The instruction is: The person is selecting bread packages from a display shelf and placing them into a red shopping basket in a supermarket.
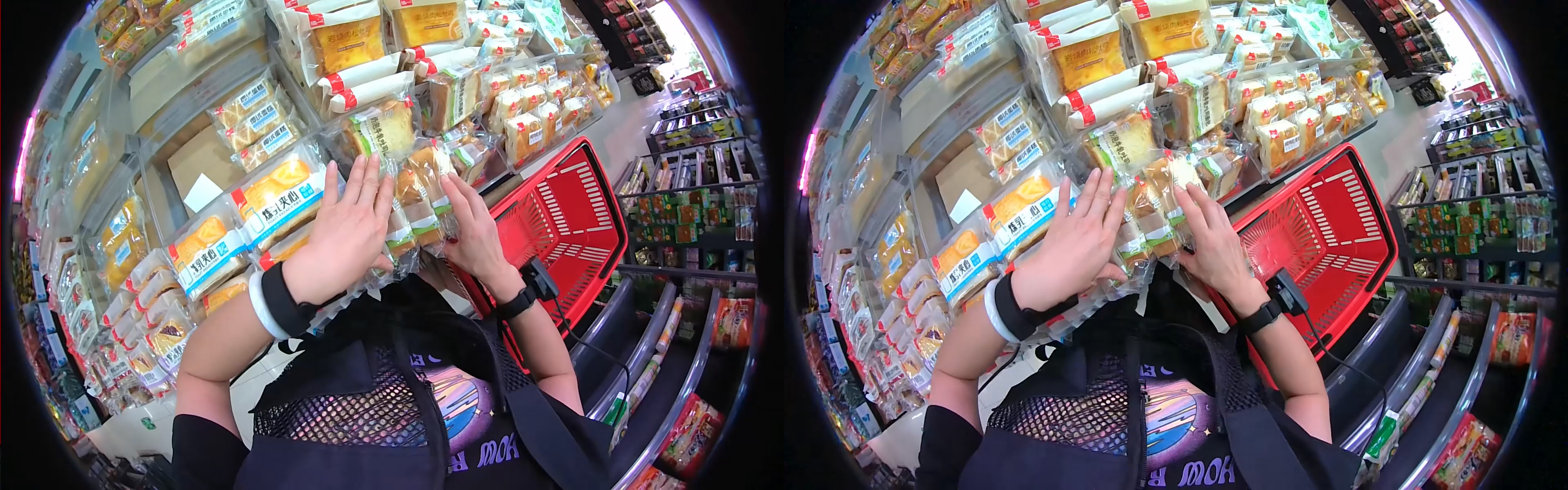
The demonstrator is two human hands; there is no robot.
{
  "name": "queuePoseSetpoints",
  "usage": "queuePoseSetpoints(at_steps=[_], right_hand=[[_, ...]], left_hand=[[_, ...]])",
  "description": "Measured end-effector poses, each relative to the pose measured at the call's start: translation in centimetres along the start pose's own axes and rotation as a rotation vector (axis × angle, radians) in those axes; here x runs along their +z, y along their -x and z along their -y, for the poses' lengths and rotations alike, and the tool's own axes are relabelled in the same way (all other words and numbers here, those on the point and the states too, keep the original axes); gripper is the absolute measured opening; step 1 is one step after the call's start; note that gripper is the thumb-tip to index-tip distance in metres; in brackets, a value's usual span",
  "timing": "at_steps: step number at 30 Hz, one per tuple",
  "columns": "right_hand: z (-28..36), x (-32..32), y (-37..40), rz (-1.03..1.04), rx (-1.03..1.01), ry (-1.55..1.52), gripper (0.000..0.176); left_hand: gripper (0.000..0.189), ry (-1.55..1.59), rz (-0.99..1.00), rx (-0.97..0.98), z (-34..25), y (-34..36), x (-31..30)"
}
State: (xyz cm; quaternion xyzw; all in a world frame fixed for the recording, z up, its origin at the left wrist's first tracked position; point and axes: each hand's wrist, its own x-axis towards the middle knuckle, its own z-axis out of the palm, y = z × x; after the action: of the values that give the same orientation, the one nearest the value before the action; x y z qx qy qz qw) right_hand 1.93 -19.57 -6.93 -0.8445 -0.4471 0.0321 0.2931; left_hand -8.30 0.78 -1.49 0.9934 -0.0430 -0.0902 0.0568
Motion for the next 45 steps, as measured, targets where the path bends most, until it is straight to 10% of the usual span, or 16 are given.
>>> queuePoseSetpoints(at_steps=[14, 20, 24, 26, 30, 37, 45], right_hand=[[-1.3, -0.5, 0.6, 0.008, -0.017, -0.013, 0.107], [-1.4, -0.1, 0.4, 0.031, -0.087, -0.02, 0.112], [-1.1, -1.8, 0.7, 0.072, -0.126, -0.043, 0.118], [-1.2, -2.0, 0.9, 0.086, -0.083, -0.073, 0.116], [-1.1, -1.7, 1.0, 0.095, -0.079, -0.056, 0.113], [-1.6, -0.5, 0.5, 0.064, -0.098, -0.082, 0.105], [-2.2, 0.2, 0.2, 0.036, -0.083, -0.07, 0.097]], left_hand=[[0.075, 0.165, -0.084, -0.255, 0.3, 8.1, -4.4], [0.046, 0.477, -0.477, 0.129, 6.8, 1.9, -5.0], [0.035, 1.105, -0.446, -0.042, 7.6, 1.5, -8.5], [0.028, 1.079, -0.768, 0.035, 7.2, 2.9, -10.1], [0.04, 0.6, -0.583, -0.133, 5.5, 9.0, -12.5], [0.114, 0.207, 0.221, -0.388, 2.4, 18.1, -4.2], [0.093, 0.263, 0.085, -0.515, 3.3, 19.6, -1.3]])
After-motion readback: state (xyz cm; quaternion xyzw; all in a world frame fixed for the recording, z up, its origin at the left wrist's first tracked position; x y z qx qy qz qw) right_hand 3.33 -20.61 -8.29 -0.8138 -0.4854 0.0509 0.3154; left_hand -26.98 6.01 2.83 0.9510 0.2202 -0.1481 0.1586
